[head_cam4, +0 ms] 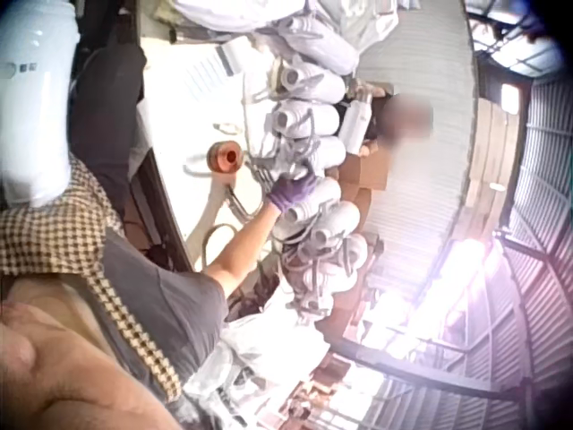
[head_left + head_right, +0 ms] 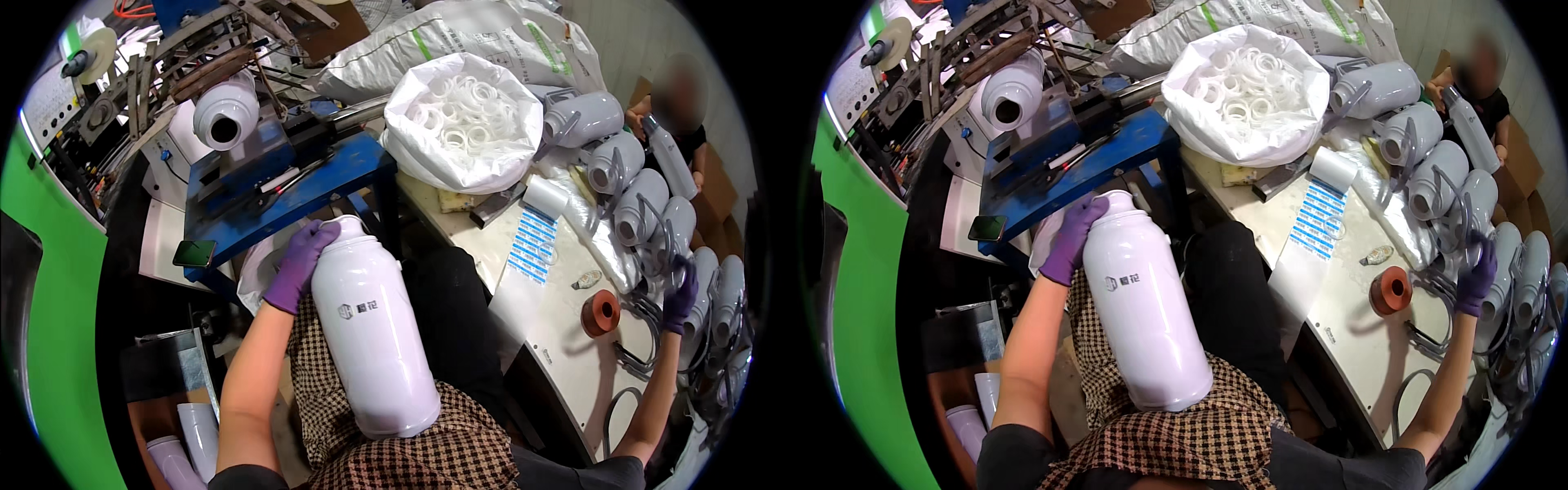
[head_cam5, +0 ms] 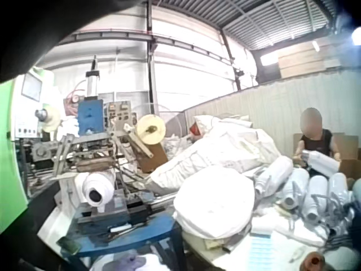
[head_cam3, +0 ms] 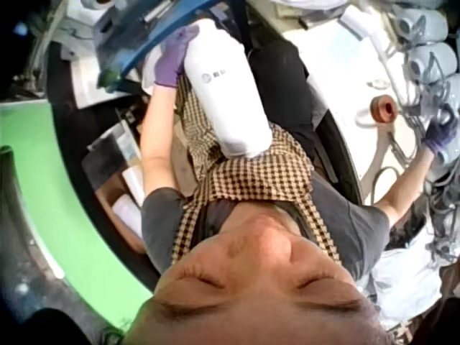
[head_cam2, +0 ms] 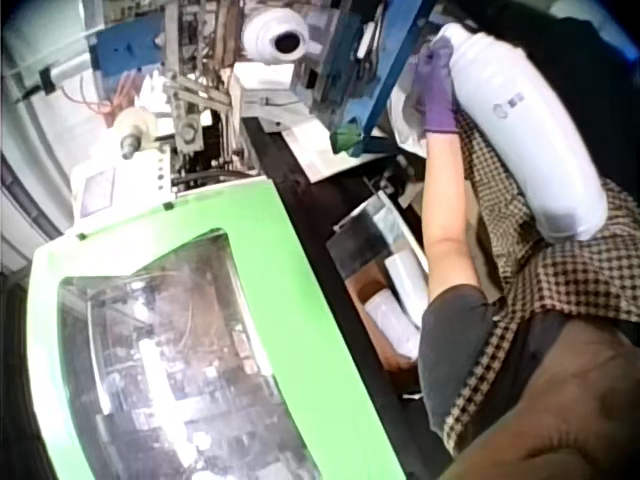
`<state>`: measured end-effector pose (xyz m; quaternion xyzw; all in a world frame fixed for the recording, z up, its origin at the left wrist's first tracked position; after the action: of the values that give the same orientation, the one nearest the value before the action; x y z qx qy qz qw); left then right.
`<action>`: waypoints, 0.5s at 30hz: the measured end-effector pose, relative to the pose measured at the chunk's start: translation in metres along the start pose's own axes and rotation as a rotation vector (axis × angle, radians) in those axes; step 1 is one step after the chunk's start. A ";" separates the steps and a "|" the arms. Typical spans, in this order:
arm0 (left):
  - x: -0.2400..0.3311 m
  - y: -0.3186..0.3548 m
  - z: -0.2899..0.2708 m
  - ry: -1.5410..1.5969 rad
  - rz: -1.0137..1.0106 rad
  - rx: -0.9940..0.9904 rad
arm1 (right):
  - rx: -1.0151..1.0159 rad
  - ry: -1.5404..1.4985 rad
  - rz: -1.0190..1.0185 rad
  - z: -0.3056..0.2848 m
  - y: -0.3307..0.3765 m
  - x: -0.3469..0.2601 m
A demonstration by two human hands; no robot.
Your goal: The person assembles white plastic sprayers by inserting a grey hose into the nozzle, placing a white cap inside the opening, and attaching a handle to the side. The person repeats this process for multiple units, placing finished sprayers on the table.
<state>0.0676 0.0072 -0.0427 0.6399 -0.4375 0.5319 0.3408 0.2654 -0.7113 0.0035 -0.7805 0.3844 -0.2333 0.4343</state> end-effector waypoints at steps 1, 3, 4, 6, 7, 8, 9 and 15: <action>-0.001 0.003 0.004 -0.026 -0.030 0.009 | 0.094 -0.136 0.244 0.020 0.024 0.037; -0.044 -0.009 -0.012 -0.501 0.474 0.113 | 0.134 -0.732 0.513 0.047 -0.018 -0.041; -0.036 -0.011 -0.001 -0.207 0.351 0.013 | 0.112 -0.906 0.600 0.055 -0.035 -0.083; 0.002 0.001 0.020 0.348 0.091 -0.154 | -0.029 -1.320 0.697 0.089 -0.076 -0.188; 0.010 0.004 0.021 0.392 0.126 -0.226 | -0.130 -1.550 0.727 0.102 -0.096 -0.245; 0.017 0.008 0.020 0.433 0.162 -0.292 | -0.243 -1.774 0.761 0.116 -0.113 -0.300; 0.026 0.010 0.021 0.480 0.199 -0.365 | -0.347 -1.955 0.800 0.127 -0.126 -0.345; 0.042 0.045 0.006 0.459 0.408 -0.121 | -0.695 -2.241 1.127 0.187 -0.134 -0.476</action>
<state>0.0303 -0.0240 -0.0040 0.3806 -0.4993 0.6930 0.3544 0.1656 -0.1926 0.0078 -0.3527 0.1276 0.8658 0.3311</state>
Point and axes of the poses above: each hand's wrist, its own y-axis away from the middle knuckle, its own z-axis out of the palm, x = y × z, the point moved 1 cm from there along -y, towards the middle knuckle, and after that the axes turned 7 degrees about -y, right-handed, at the moved point
